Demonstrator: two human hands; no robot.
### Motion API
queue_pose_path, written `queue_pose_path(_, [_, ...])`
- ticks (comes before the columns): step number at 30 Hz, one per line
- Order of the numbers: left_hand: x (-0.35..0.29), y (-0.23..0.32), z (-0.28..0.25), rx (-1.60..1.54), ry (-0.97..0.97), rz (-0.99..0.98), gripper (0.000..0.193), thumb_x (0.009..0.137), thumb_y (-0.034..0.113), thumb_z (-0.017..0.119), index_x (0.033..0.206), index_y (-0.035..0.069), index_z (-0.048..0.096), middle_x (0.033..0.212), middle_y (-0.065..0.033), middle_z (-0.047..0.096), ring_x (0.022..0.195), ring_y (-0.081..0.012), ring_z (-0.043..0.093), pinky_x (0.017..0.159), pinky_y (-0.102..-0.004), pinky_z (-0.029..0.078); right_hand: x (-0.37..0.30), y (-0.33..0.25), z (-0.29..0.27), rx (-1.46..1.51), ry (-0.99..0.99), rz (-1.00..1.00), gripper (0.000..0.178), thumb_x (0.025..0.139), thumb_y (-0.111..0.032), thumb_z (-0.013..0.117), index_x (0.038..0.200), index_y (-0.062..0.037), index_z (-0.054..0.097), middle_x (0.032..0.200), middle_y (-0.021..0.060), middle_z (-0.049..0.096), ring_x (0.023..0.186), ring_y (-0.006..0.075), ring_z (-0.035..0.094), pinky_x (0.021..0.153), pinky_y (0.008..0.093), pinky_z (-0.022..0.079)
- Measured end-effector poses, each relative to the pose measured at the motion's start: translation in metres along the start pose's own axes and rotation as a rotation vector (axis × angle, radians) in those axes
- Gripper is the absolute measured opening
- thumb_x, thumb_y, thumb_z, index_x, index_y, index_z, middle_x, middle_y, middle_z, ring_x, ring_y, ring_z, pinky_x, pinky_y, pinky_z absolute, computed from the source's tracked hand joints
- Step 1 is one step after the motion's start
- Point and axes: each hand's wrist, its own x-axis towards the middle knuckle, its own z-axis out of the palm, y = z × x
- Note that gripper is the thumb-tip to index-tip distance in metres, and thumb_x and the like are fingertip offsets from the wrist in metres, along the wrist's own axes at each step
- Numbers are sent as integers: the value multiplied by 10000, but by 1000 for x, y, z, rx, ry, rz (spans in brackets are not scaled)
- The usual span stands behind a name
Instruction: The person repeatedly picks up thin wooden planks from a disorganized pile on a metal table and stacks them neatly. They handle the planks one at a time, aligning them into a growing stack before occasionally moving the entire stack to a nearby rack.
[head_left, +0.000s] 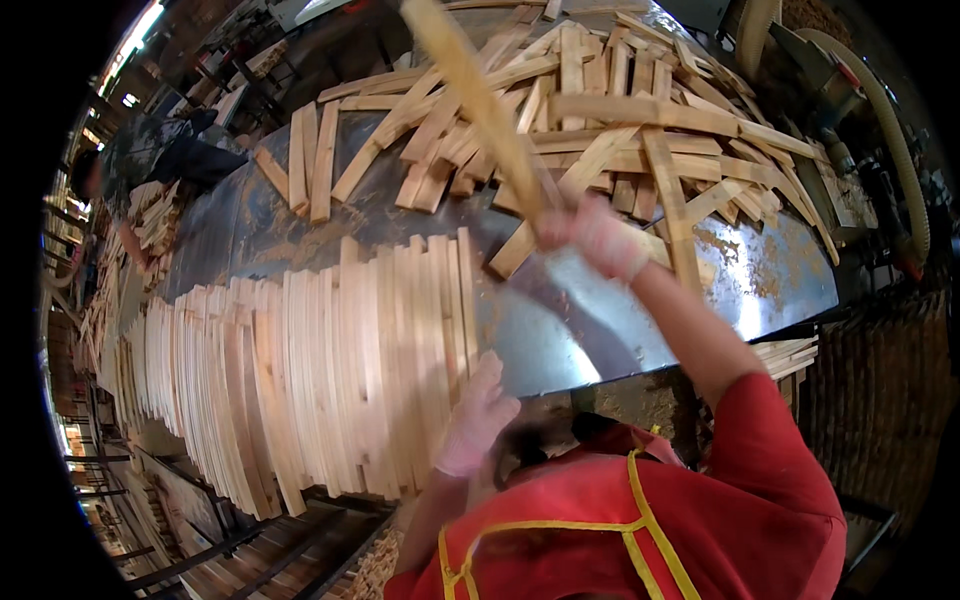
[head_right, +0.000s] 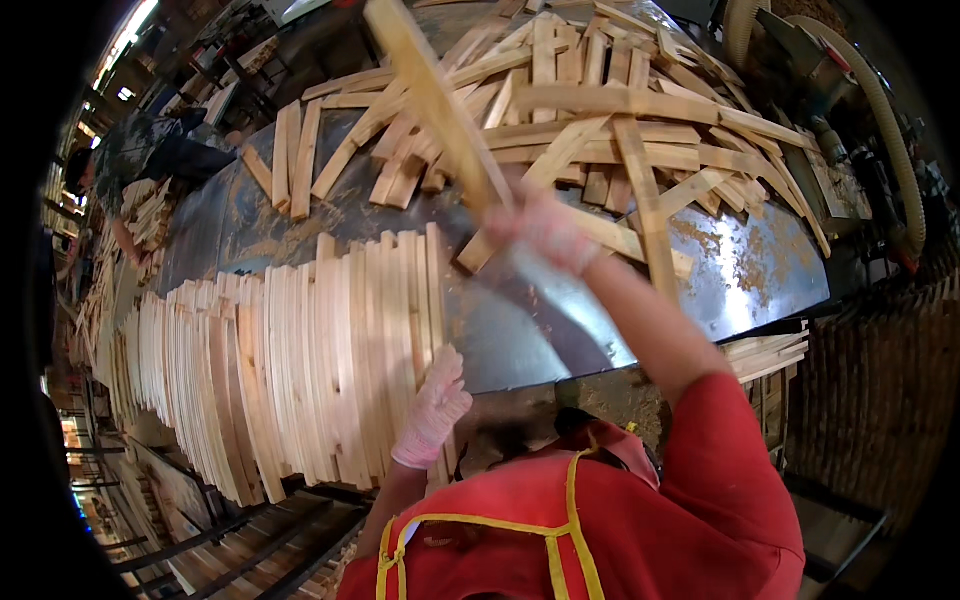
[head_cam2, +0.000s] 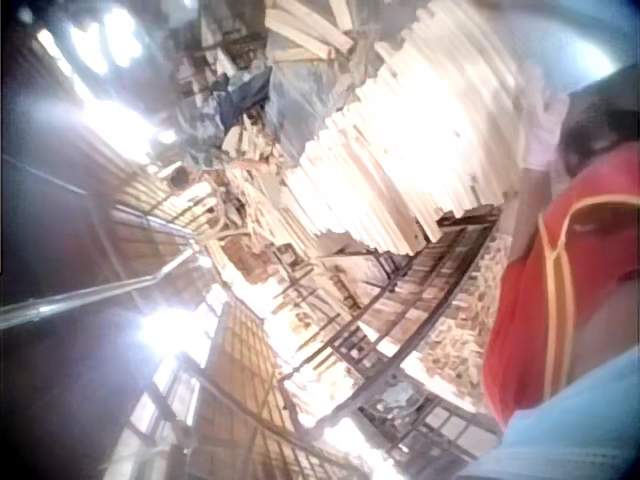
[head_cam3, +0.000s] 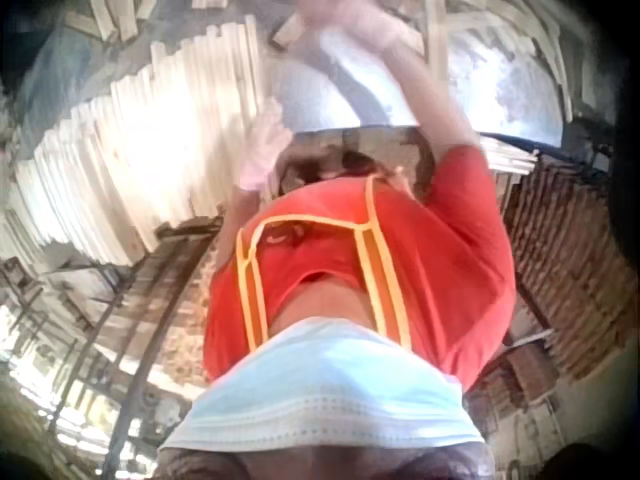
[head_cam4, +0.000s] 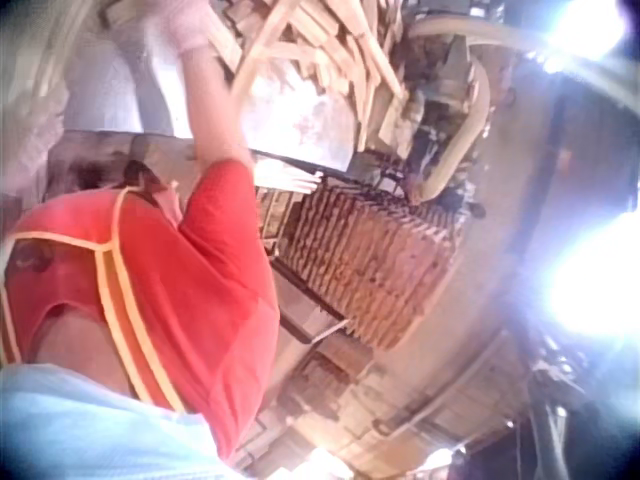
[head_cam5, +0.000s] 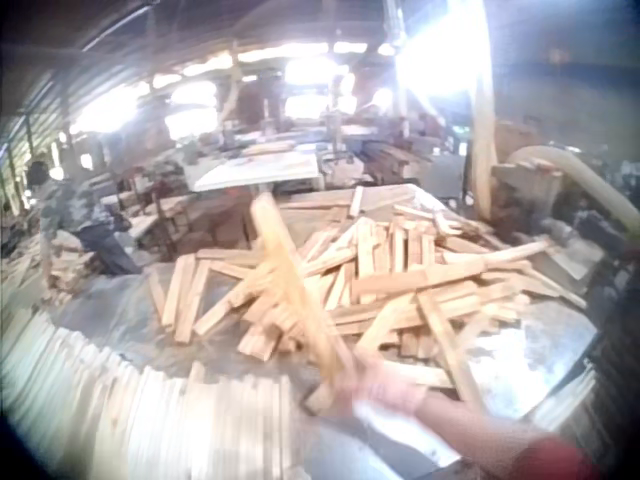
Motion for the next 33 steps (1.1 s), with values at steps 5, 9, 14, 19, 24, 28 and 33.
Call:
queue_pose_path(5, [4, -1, 59, 603, 160, -90, 820, 903, 209, 788, 1595, 5, 400, 1586, -235, 457, 1467, -370, 461, 1208, -409, 390, 106, -48, -130, -1229, 363, -618, 1002, 709, -273, 912, 1564, -73, 429, 1521, 182, 503, 1432, 404, 451, 1199, 471, 402])
queue_pose_path(9, [-3, -19, 83, 718, 246, -32, 792, 879, 267, 816, 1553, 29, 476, 1498, -229, 548, 1395, -382, 535, 1162, -421, 443, 116, -6, -185, -1714, -31, -373, 1001, 614, -296, 916, 1513, -145, 503, 1465, 120, 541, 1392, 344, 488, 1149, 482, 404])
queue_pose_path(14, [-23, -19, 86, 827, 313, -43, 711, 899, 293, 797, 1502, 29, 529, 1457, -217, 581, 1348, -396, 555, 1132, -455, 465, 98, 55, -193, -1797, -166, -728, 638, 664, -251, 862, 1267, -143, 685, 1253, 93, 639, 1269, 285, 581, 1093, 445, 450])
queue_pose_path(19, [-69, -32, 50, 879, 578, 22, 688, 914, 290, 788, 1505, 41, 540, 1496, -218, 547, 1397, -387, 524, 1148, -436, 459, 42, 34, -163, -1556, -219, -237, 453, 848, -237, 766, 1264, -77, 687, 994, 129, 723, 985, 297, 717, 897, 383, 562])
queue_pose_path(24, [-141, -96, -10, 670, 1169, -161, 726, 910, 251, 785, 1543, 43, 498, 1583, -236, 454, 1456, -404, 446, 1204, -463, 394, -4, 81, -95, -541, -168, 237, 387, 1009, -170, 667, 1360, -27, 590, 1049, 57, 698, 905, 146, 634, 781, 330, 553])
queue_pose_path(28, [-180, -107, -51, 498, 1397, -449, 748, 928, 267, 778, 1577, 71, 462, 1644, -215, 388, 1500, -368, 408, 1215, -440, 379, -13, 191, 11, -225, -78, 151, 410, 1008, -263, 703, 1347, -59, 594, 956, 32, 678, 783, 138, 639, 636, 311, 542])
queue_pose_path(33, [-203, -164, -101, 87, 1544, -409, 737, 951, 286, 768, 1586, 91, 448, 1470, -173, 547, 1265, -284, 570, 1000, -387, 492, -30, 183, 154, -438, -217, 367, 608, 963, -398, 741, 1403, -38, 525, 1104, 125, 701, 851, 189, 676, 643, 358, 545])
